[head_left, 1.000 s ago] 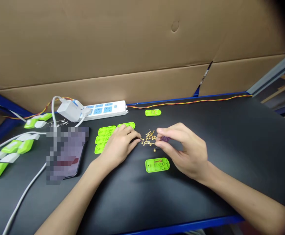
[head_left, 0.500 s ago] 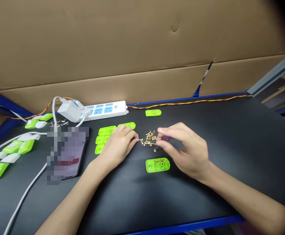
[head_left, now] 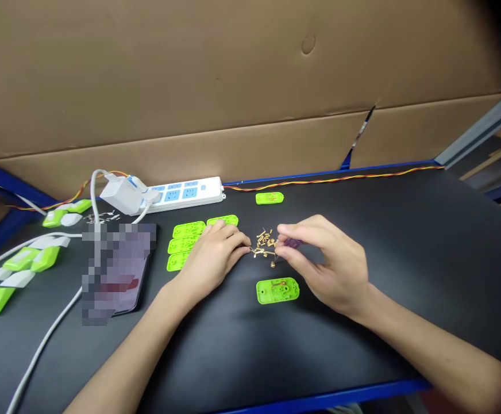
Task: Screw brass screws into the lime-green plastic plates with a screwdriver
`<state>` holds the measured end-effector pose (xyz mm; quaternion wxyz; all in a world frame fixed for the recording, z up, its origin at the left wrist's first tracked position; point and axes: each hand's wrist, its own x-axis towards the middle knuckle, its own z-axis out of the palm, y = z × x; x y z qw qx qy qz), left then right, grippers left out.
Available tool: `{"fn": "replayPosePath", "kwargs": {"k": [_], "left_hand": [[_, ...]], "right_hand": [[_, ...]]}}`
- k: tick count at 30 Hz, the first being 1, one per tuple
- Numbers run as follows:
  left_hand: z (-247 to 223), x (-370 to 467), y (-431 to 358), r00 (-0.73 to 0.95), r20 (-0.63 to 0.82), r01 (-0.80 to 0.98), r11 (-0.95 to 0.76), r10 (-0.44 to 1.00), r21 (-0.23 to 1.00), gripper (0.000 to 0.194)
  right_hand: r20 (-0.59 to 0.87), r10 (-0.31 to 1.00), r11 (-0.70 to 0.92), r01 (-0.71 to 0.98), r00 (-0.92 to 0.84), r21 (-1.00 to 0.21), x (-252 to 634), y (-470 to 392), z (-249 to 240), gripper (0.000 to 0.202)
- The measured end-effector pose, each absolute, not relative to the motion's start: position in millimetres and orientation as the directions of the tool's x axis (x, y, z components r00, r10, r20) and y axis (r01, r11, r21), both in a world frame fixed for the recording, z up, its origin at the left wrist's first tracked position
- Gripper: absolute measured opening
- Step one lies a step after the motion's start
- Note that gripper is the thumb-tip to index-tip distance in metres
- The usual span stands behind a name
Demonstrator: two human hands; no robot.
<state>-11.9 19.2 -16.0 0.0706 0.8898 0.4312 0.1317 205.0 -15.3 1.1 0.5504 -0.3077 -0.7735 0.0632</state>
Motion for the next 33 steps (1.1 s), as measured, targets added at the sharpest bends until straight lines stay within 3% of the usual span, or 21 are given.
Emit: {"fn": "replayPosePath", "kwargs": {"k": [11, 18, 26, 33], "left_hand": [[-14, -15, 18, 0.596, 0.202, 0.737, -0.629, 0.777, 0.248, 0.019], [-2, -14, 9, 0.684, 0.086, 0.705, -0.686, 0.725, 0.177, 0.018], [12, -16, 1, 0.681, -0.021, 0.706, -0.65, 0.732, 0.282, 0.014], [11, -18, 2, 0.729, 0.027, 0.643, -0.698, 0.684, 0.315, 0.026]], "right_hand": [[0.811, 0.549, 0.797, 0.417, -0.202, -0.436, 206, -15, 0, 0.032], [0.81, 0.55, 0.797, 0.417, -0.202, -0.437, 205, -15, 0, 0.035], [0.816, 0.541, 0.805, 0.406, -0.205, -0.432, 206, -15, 1, 0.035], [0.815, 0.546, 0.796, 0.424, -0.196, -0.431, 205, -15, 1, 0.035]]}}
